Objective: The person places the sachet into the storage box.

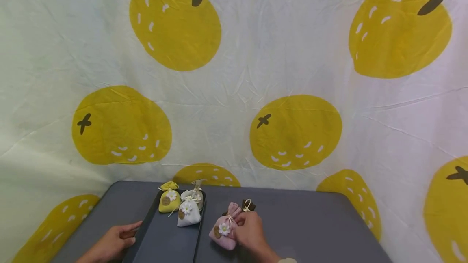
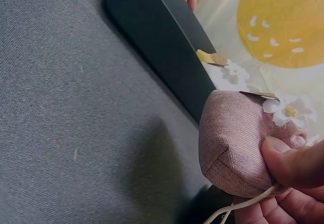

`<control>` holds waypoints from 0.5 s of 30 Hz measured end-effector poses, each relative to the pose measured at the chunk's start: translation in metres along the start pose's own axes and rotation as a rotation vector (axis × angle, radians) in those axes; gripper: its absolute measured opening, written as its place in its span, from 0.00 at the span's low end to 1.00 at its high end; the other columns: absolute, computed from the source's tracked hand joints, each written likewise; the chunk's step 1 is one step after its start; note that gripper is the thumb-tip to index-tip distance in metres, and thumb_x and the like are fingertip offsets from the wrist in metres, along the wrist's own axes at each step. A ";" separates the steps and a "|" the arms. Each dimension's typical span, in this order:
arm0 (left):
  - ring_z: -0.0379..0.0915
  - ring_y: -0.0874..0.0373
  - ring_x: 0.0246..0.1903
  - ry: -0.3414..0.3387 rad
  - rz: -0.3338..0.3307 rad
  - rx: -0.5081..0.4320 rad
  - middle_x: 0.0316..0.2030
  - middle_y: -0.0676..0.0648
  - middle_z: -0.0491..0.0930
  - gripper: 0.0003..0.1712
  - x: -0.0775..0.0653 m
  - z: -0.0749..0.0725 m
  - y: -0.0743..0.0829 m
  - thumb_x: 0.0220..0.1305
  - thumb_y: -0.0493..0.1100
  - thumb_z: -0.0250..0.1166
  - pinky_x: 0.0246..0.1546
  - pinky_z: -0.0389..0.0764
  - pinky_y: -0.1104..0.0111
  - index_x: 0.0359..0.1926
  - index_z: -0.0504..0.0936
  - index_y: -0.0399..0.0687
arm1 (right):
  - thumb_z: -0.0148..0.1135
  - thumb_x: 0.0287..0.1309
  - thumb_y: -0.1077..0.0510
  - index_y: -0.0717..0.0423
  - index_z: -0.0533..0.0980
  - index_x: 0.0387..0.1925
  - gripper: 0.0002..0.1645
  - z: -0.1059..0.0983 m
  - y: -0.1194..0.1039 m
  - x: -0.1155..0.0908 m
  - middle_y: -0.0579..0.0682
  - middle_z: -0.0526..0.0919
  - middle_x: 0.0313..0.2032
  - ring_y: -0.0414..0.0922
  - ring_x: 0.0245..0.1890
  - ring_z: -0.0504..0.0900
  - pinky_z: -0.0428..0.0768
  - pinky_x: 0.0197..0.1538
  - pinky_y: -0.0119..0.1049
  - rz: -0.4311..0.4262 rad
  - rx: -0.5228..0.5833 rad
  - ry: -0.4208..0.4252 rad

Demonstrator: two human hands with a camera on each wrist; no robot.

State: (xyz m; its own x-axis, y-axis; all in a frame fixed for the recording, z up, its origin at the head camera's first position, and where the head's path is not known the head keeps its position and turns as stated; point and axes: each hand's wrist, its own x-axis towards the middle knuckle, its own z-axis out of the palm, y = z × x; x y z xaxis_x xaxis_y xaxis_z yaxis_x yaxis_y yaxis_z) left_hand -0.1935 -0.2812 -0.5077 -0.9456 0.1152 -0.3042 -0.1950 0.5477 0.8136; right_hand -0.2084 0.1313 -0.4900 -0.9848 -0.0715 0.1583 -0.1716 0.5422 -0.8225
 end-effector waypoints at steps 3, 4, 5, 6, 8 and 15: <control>0.74 0.32 0.58 0.015 -0.017 0.006 0.64 0.25 0.69 0.31 0.000 0.001 0.001 0.63 0.32 0.62 0.48 0.85 0.53 0.67 0.69 0.30 | 0.69 0.27 0.72 0.61 0.84 0.22 0.12 -0.002 -0.004 0.001 0.47 0.85 0.18 0.34 0.21 0.77 0.77 0.25 0.27 -0.012 -0.007 0.001; 0.74 0.32 0.58 0.013 -0.019 0.007 0.64 0.25 0.69 0.31 0.000 0.001 0.001 0.63 0.32 0.61 0.49 0.85 0.53 0.67 0.69 0.30 | 0.68 0.27 0.73 0.60 0.84 0.22 0.12 -0.002 -0.006 0.001 0.47 0.84 0.18 0.34 0.21 0.77 0.76 0.25 0.27 -0.013 -0.008 0.000; 0.74 0.32 0.58 0.015 -0.023 0.008 0.63 0.25 0.70 0.30 0.001 0.001 0.001 0.63 0.31 0.61 0.48 0.85 0.53 0.67 0.69 0.30 | 0.68 0.27 0.73 0.60 0.85 0.22 0.12 -0.003 -0.008 0.001 0.46 0.84 0.18 0.34 0.20 0.77 0.76 0.25 0.27 -0.016 -0.014 0.001; 0.74 0.32 0.58 0.013 -0.021 0.010 0.63 0.25 0.69 0.30 0.001 0.001 0.001 0.63 0.31 0.61 0.48 0.85 0.53 0.67 0.69 0.30 | 0.68 0.27 0.73 0.60 0.85 0.22 0.12 -0.003 -0.009 0.001 0.46 0.84 0.18 0.34 0.20 0.76 0.76 0.25 0.27 -0.020 -0.017 0.001; 0.73 0.31 0.59 0.005 -0.016 0.006 0.64 0.24 0.69 0.31 0.001 0.001 0.001 0.64 0.30 0.61 0.49 0.85 0.53 0.67 0.68 0.29 | 0.68 0.27 0.73 0.60 0.85 0.22 0.12 -0.004 -0.013 0.002 0.46 0.84 0.18 0.34 0.20 0.76 0.76 0.24 0.27 -0.026 -0.016 0.000; 0.71 0.29 0.60 -0.016 -0.006 -0.013 0.64 0.23 0.67 0.32 0.001 0.000 -0.002 0.64 0.31 0.61 0.49 0.85 0.53 0.68 0.67 0.29 | 0.70 0.29 0.72 0.60 0.85 0.23 0.11 -0.005 -0.022 0.006 0.50 0.86 0.20 0.36 0.21 0.78 0.77 0.24 0.28 -0.027 -0.015 -0.008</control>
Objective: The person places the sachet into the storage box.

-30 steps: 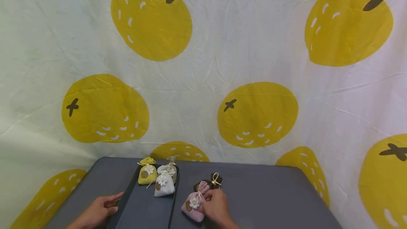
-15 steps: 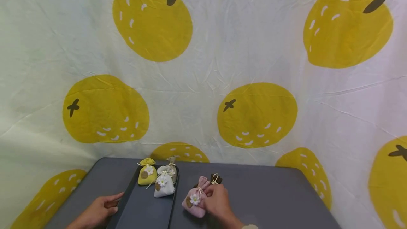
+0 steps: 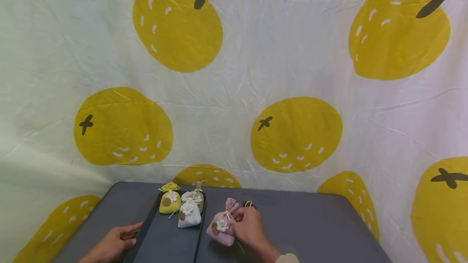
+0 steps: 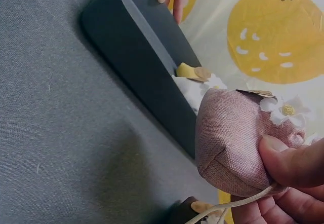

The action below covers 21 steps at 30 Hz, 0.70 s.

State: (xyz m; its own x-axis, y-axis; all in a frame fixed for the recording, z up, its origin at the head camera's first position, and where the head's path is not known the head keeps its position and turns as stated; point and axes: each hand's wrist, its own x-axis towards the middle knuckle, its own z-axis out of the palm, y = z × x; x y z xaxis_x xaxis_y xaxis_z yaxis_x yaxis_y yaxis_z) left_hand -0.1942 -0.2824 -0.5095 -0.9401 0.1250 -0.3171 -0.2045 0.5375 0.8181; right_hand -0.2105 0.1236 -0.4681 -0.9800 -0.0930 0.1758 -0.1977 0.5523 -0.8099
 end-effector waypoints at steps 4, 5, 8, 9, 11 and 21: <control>0.71 0.29 0.59 -0.002 0.015 0.000 0.64 0.23 0.67 0.32 -0.001 -0.001 0.000 0.64 0.31 0.61 0.49 0.85 0.53 0.68 0.66 0.29 | 0.69 0.30 0.72 0.61 0.85 0.24 0.11 0.000 -0.004 0.002 0.50 0.86 0.21 0.37 0.22 0.79 0.78 0.25 0.29 0.001 0.012 -0.015; 0.72 0.29 0.59 -0.001 0.018 0.000 0.64 0.23 0.67 0.32 -0.001 -0.001 0.000 0.64 0.31 0.61 0.49 0.85 0.53 0.68 0.66 0.28 | 0.69 0.30 0.72 0.61 0.85 0.24 0.11 -0.001 -0.005 0.002 0.50 0.87 0.21 0.37 0.23 0.80 0.78 0.25 0.29 0.001 0.017 -0.021; 0.73 0.29 0.58 0.000 0.035 0.003 0.63 0.22 0.68 0.32 -0.002 -0.001 0.000 0.64 0.31 0.61 0.48 0.85 0.52 0.68 0.66 0.28 | 0.70 0.29 0.72 0.62 0.85 0.25 0.12 -0.001 -0.008 0.003 0.50 0.87 0.21 0.37 0.24 0.80 0.79 0.26 0.29 -0.003 0.036 -0.042; 0.72 0.29 0.58 -0.004 0.035 0.004 0.63 0.22 0.68 0.32 -0.002 -0.001 0.000 0.64 0.31 0.61 0.49 0.85 0.52 0.68 0.66 0.27 | 0.70 0.29 0.73 0.62 0.85 0.25 0.12 -0.001 -0.009 0.003 0.50 0.87 0.22 0.37 0.24 0.81 0.80 0.26 0.29 -0.006 0.044 -0.049; 0.71 0.29 0.59 -0.013 0.025 -0.002 0.64 0.22 0.67 0.32 -0.001 -0.001 0.000 0.64 0.31 0.61 0.49 0.84 0.52 0.68 0.66 0.27 | 0.70 0.29 0.73 0.62 0.85 0.25 0.12 -0.001 -0.011 0.003 0.50 0.87 0.22 0.37 0.24 0.81 0.80 0.26 0.29 -0.009 0.047 -0.062; 0.67 0.26 0.62 -0.051 0.054 -0.026 0.65 0.21 0.63 0.33 -0.001 -0.003 -0.002 0.65 0.32 0.60 0.51 0.84 0.51 0.69 0.63 0.25 | 0.66 0.29 0.74 0.62 0.85 0.25 0.14 0.002 -0.025 0.007 0.52 0.87 0.22 0.37 0.23 0.81 0.80 0.26 0.30 -0.032 0.085 -0.080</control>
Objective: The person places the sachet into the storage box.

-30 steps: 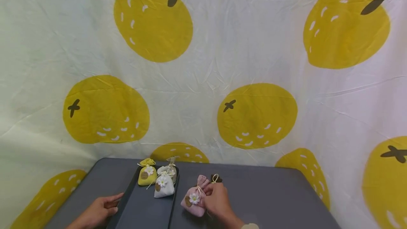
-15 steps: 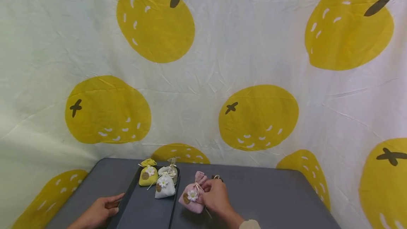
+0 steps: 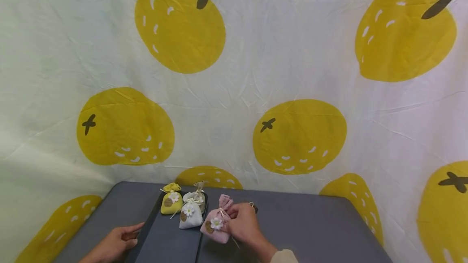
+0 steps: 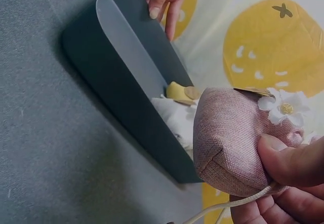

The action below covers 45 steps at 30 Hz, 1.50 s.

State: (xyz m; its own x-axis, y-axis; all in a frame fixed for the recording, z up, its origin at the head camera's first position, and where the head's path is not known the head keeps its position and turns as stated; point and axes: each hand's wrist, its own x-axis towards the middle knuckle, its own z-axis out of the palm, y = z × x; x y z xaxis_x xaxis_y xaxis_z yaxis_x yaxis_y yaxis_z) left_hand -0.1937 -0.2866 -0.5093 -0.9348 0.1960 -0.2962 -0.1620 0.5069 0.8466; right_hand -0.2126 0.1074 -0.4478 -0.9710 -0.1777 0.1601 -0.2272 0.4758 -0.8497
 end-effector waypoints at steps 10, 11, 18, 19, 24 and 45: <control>0.68 0.27 0.61 -0.002 -0.026 -0.031 0.65 0.21 0.64 0.34 0.002 0.002 -0.004 0.65 0.32 0.61 0.52 0.83 0.50 0.69 0.63 0.26 | 0.67 0.31 0.74 0.64 0.84 0.26 0.13 0.007 -0.007 0.005 0.52 0.87 0.23 0.36 0.24 0.81 0.81 0.27 0.30 -0.026 0.025 -0.043; 0.68 0.27 0.61 0.001 -0.025 -0.034 0.65 0.21 0.64 0.33 0.003 0.001 -0.004 0.65 0.32 0.61 0.52 0.83 0.50 0.69 0.63 0.26 | 0.68 0.31 0.74 0.64 0.85 0.27 0.13 0.008 -0.007 0.005 0.52 0.87 0.23 0.36 0.24 0.81 0.81 0.27 0.30 -0.027 0.022 -0.045; 0.69 0.27 0.60 -0.017 0.001 -0.023 0.65 0.21 0.64 0.34 0.003 -0.002 -0.006 0.65 0.34 0.62 0.52 0.83 0.50 0.69 0.63 0.26 | 0.67 0.30 0.74 0.62 0.85 0.26 0.13 0.012 -0.010 0.009 0.51 0.87 0.22 0.37 0.24 0.81 0.80 0.27 0.29 -0.043 -0.005 -0.043; 0.69 0.27 0.60 -0.019 0.006 -0.021 0.65 0.21 0.64 0.34 0.002 -0.002 -0.006 0.65 0.34 0.62 0.52 0.83 0.50 0.69 0.62 0.26 | 0.67 0.30 0.74 0.62 0.85 0.26 0.13 0.013 -0.011 0.009 0.52 0.87 0.22 0.37 0.24 0.81 0.80 0.27 0.29 -0.046 -0.004 -0.044; 0.69 0.28 0.60 -0.009 0.005 -0.020 0.65 0.21 0.65 0.34 0.002 -0.001 -0.005 0.65 0.34 0.62 0.51 0.83 0.50 0.69 0.63 0.26 | 0.68 0.31 0.73 0.63 0.85 0.25 0.12 0.015 -0.013 0.012 0.54 0.87 0.22 0.37 0.23 0.80 0.80 0.26 0.29 -0.061 -0.009 -0.038; 0.70 0.28 0.61 0.021 -0.039 -0.031 0.65 0.23 0.65 0.32 0.003 0.003 -0.002 0.64 0.32 0.61 0.51 0.84 0.51 0.69 0.65 0.28 | 0.73 0.30 0.71 0.60 0.85 0.24 0.12 0.027 -0.018 0.024 0.50 0.87 0.21 0.36 0.24 0.80 0.78 0.27 0.28 -0.082 -0.030 -0.036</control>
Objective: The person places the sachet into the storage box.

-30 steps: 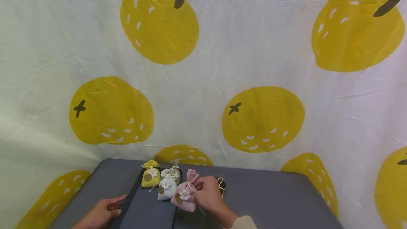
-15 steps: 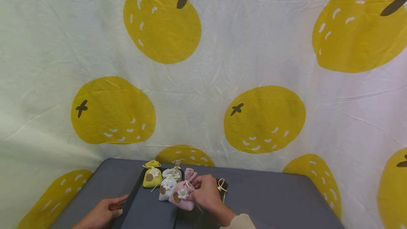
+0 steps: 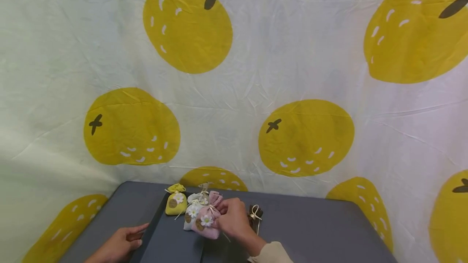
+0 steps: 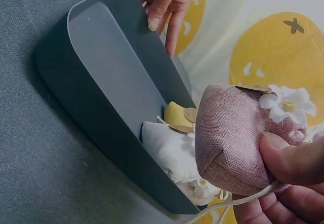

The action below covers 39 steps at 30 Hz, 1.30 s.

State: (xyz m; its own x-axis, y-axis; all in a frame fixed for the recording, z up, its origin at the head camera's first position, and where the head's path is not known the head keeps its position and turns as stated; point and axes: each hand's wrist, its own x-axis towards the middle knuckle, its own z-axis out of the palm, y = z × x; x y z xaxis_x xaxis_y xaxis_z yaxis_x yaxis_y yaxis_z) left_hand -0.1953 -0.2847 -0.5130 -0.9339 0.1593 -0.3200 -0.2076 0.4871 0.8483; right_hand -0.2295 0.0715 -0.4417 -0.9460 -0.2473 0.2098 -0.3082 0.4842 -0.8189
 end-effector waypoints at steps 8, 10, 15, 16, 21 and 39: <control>0.68 0.28 0.61 -0.003 -0.016 -0.013 0.66 0.23 0.64 0.33 -0.001 0.000 0.002 0.65 0.32 0.61 0.51 0.84 0.51 0.69 0.64 0.28 | 0.72 0.30 0.72 0.59 0.85 0.23 0.11 0.006 -0.004 0.005 0.48 0.87 0.19 0.32 0.21 0.78 0.77 0.24 0.27 -0.045 -0.008 -0.002; 0.68 0.28 0.61 -0.003 -0.014 -0.017 0.66 0.23 0.64 0.33 -0.001 0.000 0.002 0.65 0.32 0.61 0.51 0.83 0.51 0.69 0.65 0.28 | 0.72 0.29 0.73 0.59 0.85 0.23 0.11 0.007 -0.005 0.006 0.48 0.87 0.19 0.33 0.21 0.78 0.77 0.23 0.27 -0.051 0.005 -0.008; 0.68 0.27 0.61 -0.007 -0.001 -0.016 0.66 0.22 0.63 0.33 -0.002 -0.001 0.002 0.65 0.32 0.61 0.51 0.83 0.50 0.69 0.64 0.28 | 0.73 0.30 0.72 0.60 0.85 0.23 0.11 0.011 -0.010 0.009 0.51 0.87 0.20 0.33 0.20 0.79 0.78 0.23 0.27 -0.045 0.035 -0.024; 0.68 0.28 0.61 -0.005 -0.002 -0.016 0.66 0.23 0.63 0.33 -0.002 -0.001 0.002 0.65 0.32 0.61 0.51 0.83 0.50 0.69 0.64 0.28 | 0.73 0.30 0.72 0.60 0.85 0.24 0.11 0.012 -0.011 0.009 0.51 0.87 0.20 0.33 0.20 0.79 0.78 0.23 0.27 -0.048 0.038 -0.026; 0.69 0.29 0.61 -0.007 -0.021 -0.019 0.66 0.24 0.64 0.33 0.000 -0.002 0.000 0.64 0.33 0.62 0.51 0.84 0.51 0.69 0.65 0.29 | 0.71 0.31 0.73 0.60 0.85 0.23 0.10 0.016 -0.016 0.011 0.51 0.87 0.20 0.32 0.21 0.78 0.77 0.23 0.26 -0.073 0.032 -0.023; 0.71 0.30 0.59 0.007 -0.018 -0.004 0.66 0.25 0.66 0.32 0.001 -0.001 -0.003 0.65 0.33 0.62 0.50 0.84 0.51 0.69 0.66 0.29 | 0.71 0.32 0.73 0.59 0.85 0.22 0.10 0.035 -0.026 0.020 0.49 0.86 0.19 0.32 0.19 0.77 0.77 0.21 0.26 -0.105 -0.014 -0.004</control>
State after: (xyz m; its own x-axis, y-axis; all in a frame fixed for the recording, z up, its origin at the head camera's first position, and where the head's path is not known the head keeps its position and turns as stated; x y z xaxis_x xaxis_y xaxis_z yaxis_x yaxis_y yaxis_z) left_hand -0.1960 -0.2868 -0.5157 -0.9320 0.1443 -0.3324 -0.2258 0.4863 0.8441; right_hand -0.2368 0.0243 -0.4348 -0.9078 -0.3007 0.2922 -0.4074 0.4673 -0.7847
